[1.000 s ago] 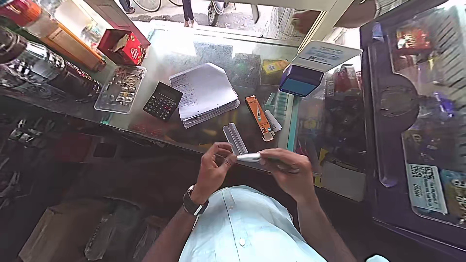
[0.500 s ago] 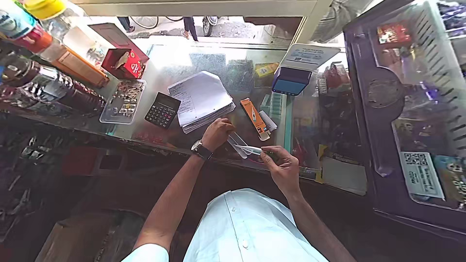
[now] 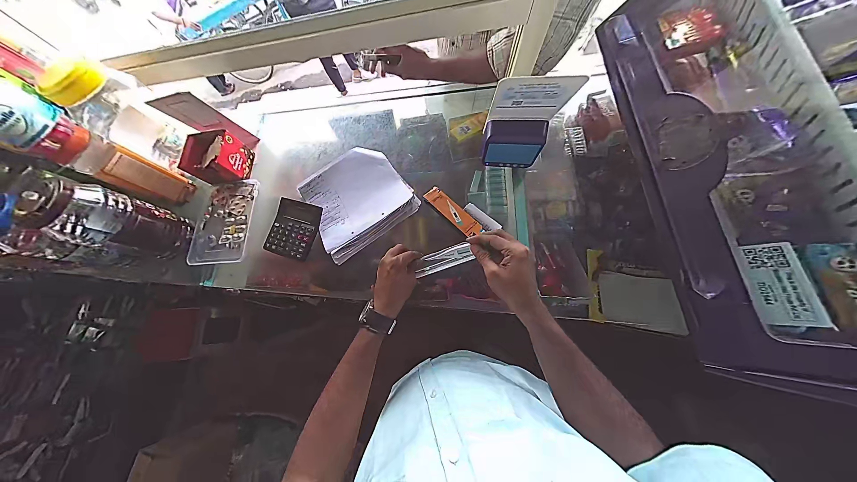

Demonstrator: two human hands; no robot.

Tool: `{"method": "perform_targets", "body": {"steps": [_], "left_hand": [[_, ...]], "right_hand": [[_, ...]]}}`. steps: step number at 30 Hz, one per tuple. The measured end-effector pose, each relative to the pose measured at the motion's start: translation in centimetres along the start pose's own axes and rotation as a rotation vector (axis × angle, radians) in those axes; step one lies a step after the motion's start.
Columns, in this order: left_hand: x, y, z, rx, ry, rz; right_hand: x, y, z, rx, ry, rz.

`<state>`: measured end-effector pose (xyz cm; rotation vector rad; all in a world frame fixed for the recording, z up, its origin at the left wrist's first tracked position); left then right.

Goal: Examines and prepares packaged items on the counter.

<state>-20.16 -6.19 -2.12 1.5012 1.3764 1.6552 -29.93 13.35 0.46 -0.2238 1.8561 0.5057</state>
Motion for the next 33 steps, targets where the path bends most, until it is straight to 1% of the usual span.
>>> {"method": "perform_targets", "body": {"steps": [4,7,11,14,17,19,22,24,27,30,33], "left_hand": [[0.0,-0.1,0.0,0.019,-0.009,0.008],[-0.2,0.0,0.1,0.039,0.004,0.037],[-0.5,0.0,0.4,0.076,0.034,0.067],[-0.7,-0.1,0.5,0.103,0.028,0.085],[-1.1,-0.2,0.5,0.087,0.041,0.129],[-1.5,-0.3,0.5,0.061,0.059,0.201],[-1.8,-0.2,0.9,0.011,0.056,0.318],[-1.8,-0.2,1.5,-0.020,0.024,0.367],[-1.6,-0.7,2.1,-0.061,0.017,0.332],[-1.4,-1.0,2.1,-0.041,0.035,0.247],[-1.4,-1.1,2.0,-0.020,0.044,0.211]], "right_hand": [[1.6,-1.8,-2.0,-0.162,-0.212,0.131],[1.6,-2.6,-2.3,-0.147,-0.300,0.190],[1.7,-3.1,-2.1,-0.117,-0.237,0.232],[2.2,-3.4,-1.9,-0.110,-0.234,0.252],[2.2,-3.6,-1.9,-0.106,-0.226,0.261],[1.9,-3.4,-1.8,-0.115,-0.197,0.225],[1.5,-2.4,-1.0,-0.174,-0.126,0.103],[2.1,-1.9,-0.2,-0.245,-0.130,0.031],[3.5,-1.8,0.7,-0.300,-0.109,0.018],[3.9,-1.8,0.5,-0.219,-0.057,0.033],[3.9,-1.9,0.4,-0.105,-0.063,0.049]]}}
Point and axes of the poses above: each hand's wrist, its own z-axis away from the middle knuckle, its own y-axis out of the back of the hand, x = y × z, the point moved 9 cm from there along -z, towards the middle knuckle, and after that the axes turned 13 degrees about -z, right-handed, at the moved point
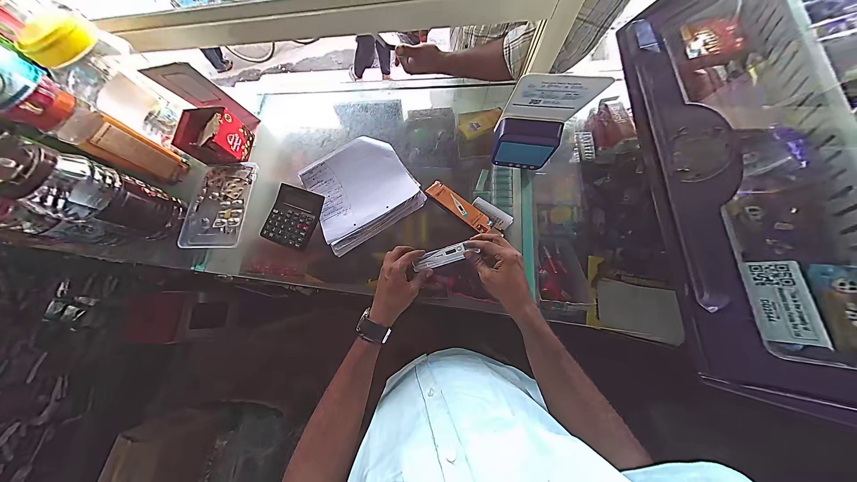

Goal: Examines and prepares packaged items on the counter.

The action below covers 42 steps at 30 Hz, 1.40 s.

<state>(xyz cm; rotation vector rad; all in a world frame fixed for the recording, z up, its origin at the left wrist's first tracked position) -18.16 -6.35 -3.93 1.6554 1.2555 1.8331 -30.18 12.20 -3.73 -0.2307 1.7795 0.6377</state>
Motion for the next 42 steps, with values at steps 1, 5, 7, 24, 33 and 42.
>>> {"method": "perform_targets", "body": {"steps": [1,5,7,24,33,42], "left_hand": [[0.0,0.0,0.0,0.009,0.003,-0.004],[0.6,0.2,-0.3,0.033,0.012,-0.032],[1.0,0.2,-0.7,-0.029,0.056,-0.064],[2.1,0.1,1.4,0.043,-0.008,0.095],[4.1,1.2,2.4,0.130,-0.195,0.044],[6.7,1.4,1.5,0.082,-0.328,0.080]], "right_hand": [[-0.2,0.0,0.0,0.043,-0.004,0.022],[-0.5,-0.6,-0.3,0.101,-0.064,0.154],[-0.6,-0.9,-0.5,0.075,-0.094,0.184],[-0.1,-0.3,1.0,-0.087,0.131,-0.254],[-0.7,-1.2,1.4,-0.295,0.234,-0.298],[-2.6,1.3,2.9,-0.211,0.309,-0.290]]}}
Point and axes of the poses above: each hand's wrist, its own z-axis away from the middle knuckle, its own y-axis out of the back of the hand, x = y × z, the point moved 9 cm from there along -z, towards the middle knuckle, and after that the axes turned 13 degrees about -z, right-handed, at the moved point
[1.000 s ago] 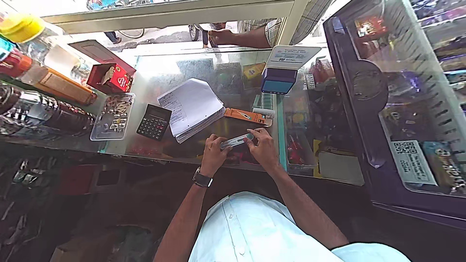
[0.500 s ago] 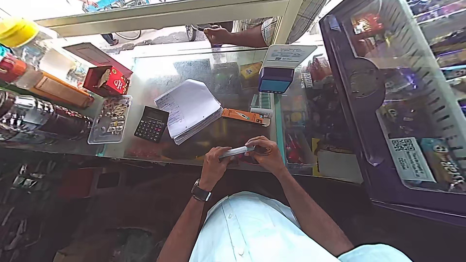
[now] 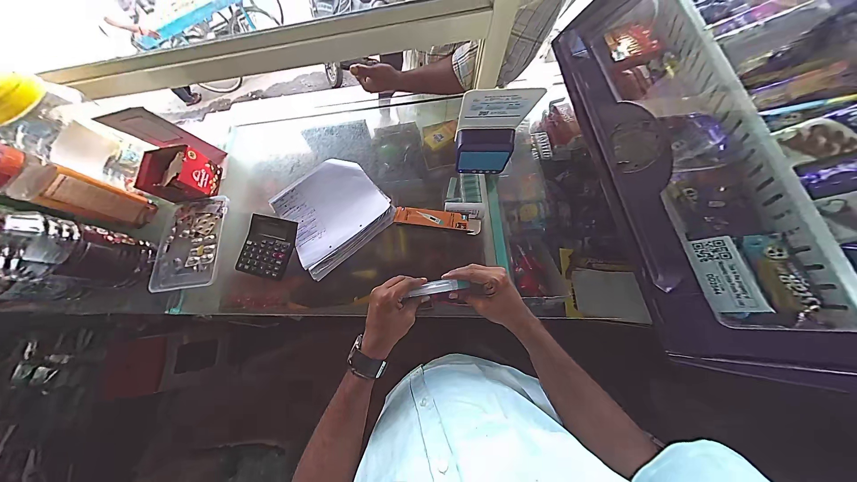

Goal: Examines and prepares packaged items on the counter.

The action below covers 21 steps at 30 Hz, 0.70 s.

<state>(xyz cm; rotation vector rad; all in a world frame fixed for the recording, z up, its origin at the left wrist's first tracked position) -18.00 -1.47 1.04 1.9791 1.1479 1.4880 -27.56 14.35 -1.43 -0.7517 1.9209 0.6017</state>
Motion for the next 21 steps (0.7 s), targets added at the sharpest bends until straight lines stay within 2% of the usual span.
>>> {"method": "perform_targets", "body": {"steps": [2,5,8,10,13,15,18,21], "left_hand": [[1.1,-0.9,-1.2,-0.097,-0.041,0.111],[1.7,-2.0,-4.5,-0.150,-0.038,0.102],[1.3,-3.7,-9.1,-0.114,-0.029,-0.285],[0.4,-6.2,-11.6,-0.236,-0.004,-0.559],[-1.2,-8.7,-13.3,-0.355,0.050,-0.691],[-1.0,-8.3,-12.9,-0.312,0.041,-0.671],[1.2,-5.8,-10.8,-0.091,-0.088,-0.515],[2.6,-3.5,-7.1,0.089,-0.118,-0.302]], "right_hand": [[-1.9,2.2,0.8,0.065,0.010,-0.031],[-4.6,8.2,1.8,0.315,0.024,-0.168],[-6.2,13.8,2.7,0.532,0.029,-0.260],[-6.5,16.1,3.1,0.627,0.031,-0.273],[-5.9,17.3,3.7,0.727,0.011,-0.312],[-5.0,17.3,4.4,0.762,-0.025,-0.334],[-3.2,17.1,5.4,0.813,-0.112,-0.379],[-2.8,16.2,4.9,0.770,-0.115,-0.482]]}}
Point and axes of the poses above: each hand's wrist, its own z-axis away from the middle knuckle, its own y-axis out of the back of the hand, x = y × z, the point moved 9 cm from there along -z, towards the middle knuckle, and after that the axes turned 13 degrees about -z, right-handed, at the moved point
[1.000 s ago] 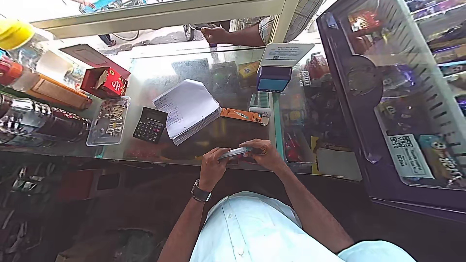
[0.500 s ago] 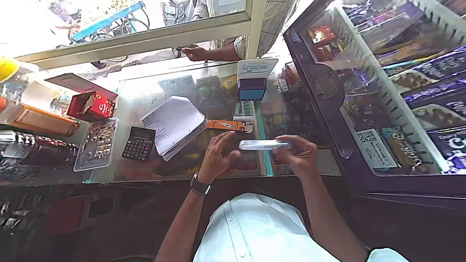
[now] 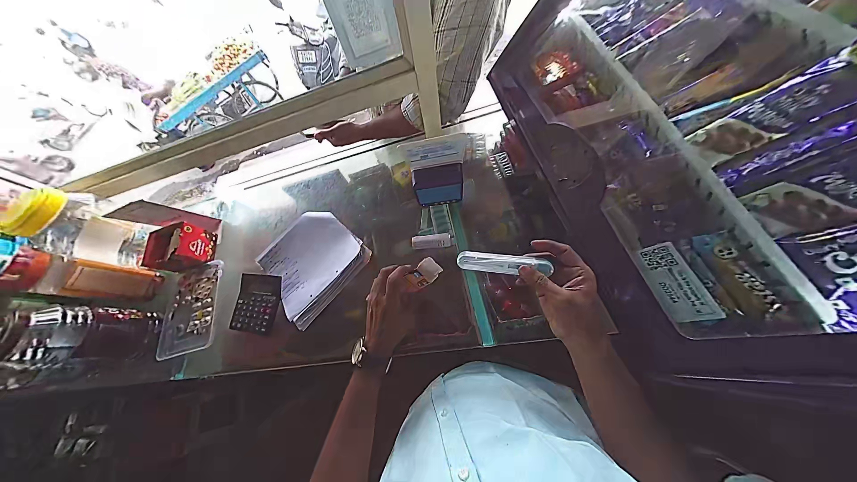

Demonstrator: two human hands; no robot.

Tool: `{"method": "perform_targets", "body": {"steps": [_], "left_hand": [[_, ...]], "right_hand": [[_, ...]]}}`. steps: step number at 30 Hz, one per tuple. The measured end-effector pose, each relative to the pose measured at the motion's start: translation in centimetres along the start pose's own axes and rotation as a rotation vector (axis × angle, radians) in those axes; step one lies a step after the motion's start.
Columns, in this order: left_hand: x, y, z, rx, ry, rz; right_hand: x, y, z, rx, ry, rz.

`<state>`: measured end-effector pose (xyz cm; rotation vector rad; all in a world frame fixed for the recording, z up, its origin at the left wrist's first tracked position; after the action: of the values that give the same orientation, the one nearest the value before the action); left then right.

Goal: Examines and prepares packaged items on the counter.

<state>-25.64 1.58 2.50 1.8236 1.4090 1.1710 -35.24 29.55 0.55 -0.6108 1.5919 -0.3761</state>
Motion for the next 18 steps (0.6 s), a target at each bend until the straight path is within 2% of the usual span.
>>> {"method": "perform_targets", "body": {"steps": [2,5,8,13,18], "left_hand": [[0.6,1.0,1.9,0.096,-0.004,0.042],[1.5,1.5,3.2,0.151,-0.039,-0.057],[1.4,2.0,4.2,0.180,0.008,-0.148],[0.3,3.5,5.4,0.238,0.070,-0.204],[0.3,4.2,6.1,0.274,0.060,-0.197]], "right_hand": [[-0.2,-1.5,-0.4,-0.068,0.011,-0.078],[-1.2,-5.0,-0.9,-0.256,0.099,-0.067],[-1.5,-8.7,-0.1,-0.409,0.170,0.132],[0.3,-13.1,1.8,-0.520,0.273,0.483],[3.7,-17.7,4.4,-0.675,0.197,0.796]]}}
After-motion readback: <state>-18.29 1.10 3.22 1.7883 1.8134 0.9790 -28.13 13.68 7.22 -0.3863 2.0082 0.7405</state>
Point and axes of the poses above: each hand's wrist, its own z-axis away from the middle knuckle, its own y-axis out of the back of the hand, x = y × z, the point moved 9 cm from there along -z, towards the middle knuckle, and after that the axes turned 13 degrees about -z, right-handed, at the moved point
